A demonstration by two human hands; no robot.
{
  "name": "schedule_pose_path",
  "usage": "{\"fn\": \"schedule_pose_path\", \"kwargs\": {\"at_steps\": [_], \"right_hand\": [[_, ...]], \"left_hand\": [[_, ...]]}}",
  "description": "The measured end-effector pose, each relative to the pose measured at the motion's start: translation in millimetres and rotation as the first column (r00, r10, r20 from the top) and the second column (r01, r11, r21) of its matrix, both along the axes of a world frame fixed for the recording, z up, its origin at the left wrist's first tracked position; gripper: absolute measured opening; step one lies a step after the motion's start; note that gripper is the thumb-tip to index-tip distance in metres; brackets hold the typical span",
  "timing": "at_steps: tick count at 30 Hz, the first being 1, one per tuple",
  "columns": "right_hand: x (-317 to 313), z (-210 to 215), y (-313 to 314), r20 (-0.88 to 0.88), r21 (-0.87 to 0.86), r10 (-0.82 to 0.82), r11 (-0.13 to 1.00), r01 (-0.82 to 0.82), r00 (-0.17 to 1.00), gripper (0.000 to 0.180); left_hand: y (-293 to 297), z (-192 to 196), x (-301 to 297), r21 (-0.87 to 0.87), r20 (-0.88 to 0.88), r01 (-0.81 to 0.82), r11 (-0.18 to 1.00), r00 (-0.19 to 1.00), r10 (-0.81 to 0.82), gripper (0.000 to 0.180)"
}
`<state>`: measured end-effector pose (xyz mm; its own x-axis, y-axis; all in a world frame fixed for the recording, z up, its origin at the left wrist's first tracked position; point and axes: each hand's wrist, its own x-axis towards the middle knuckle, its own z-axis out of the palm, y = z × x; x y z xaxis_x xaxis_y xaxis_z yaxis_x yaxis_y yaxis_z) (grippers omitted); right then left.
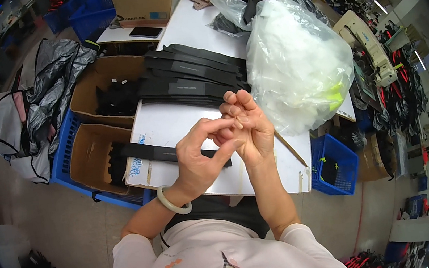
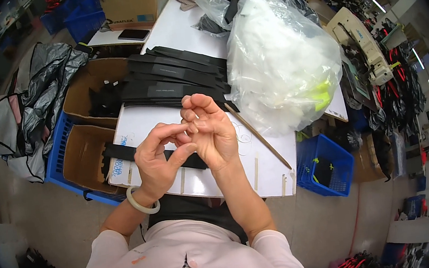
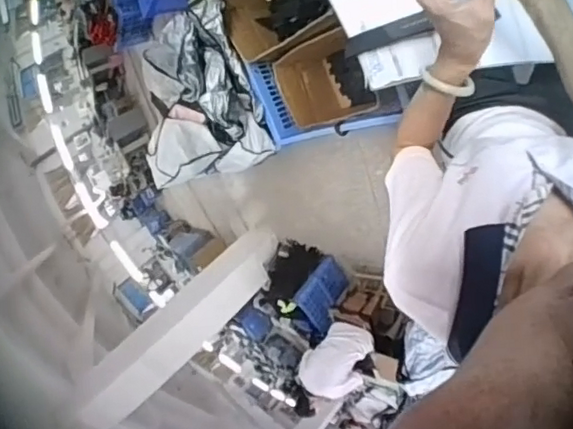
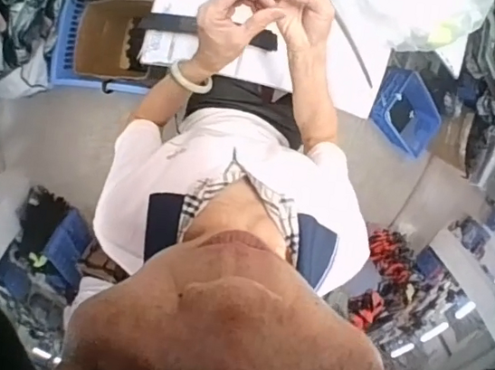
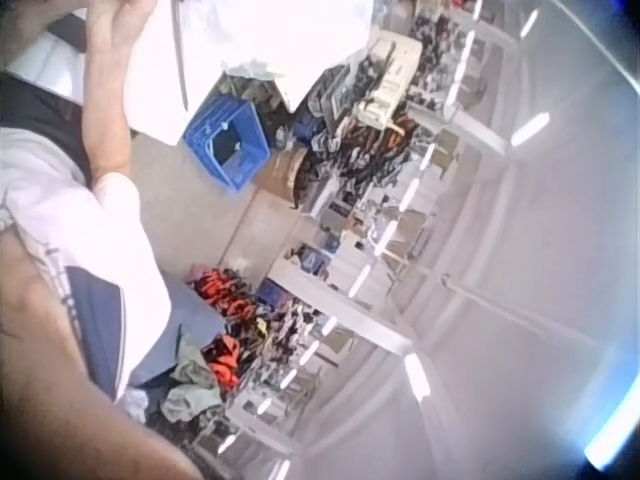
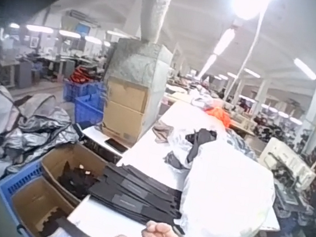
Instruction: Applying adhesive labels to black fabric straps on a worktable.
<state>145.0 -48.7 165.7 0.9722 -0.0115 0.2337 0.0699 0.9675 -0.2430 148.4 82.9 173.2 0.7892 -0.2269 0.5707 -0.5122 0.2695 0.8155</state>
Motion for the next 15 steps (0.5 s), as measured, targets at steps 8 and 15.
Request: {"fn": "schedule_pose_path", "kwargs": {"at_steps": [8, 15], "right_hand": [[-35.2, 16.4, -5.0, 0.205, -0.034, -0.02, 0.999, 0.028, 0.979, 0.05], [-58.3, 31.7, -6.4, 0.29, -0.178, -0.104, 0.971, 0.16, 0.951, 0.058]], "left_hand": [[-13.1, 8.0, -26.8, -0.032, 0.225, 0.011, 0.999, 0.974, -0.004, 0.036], [-13.1, 13.3, -40.4, -0.044, 0.286, 0.102, 0.994, 0.954, -0.085, 0.046]]}}
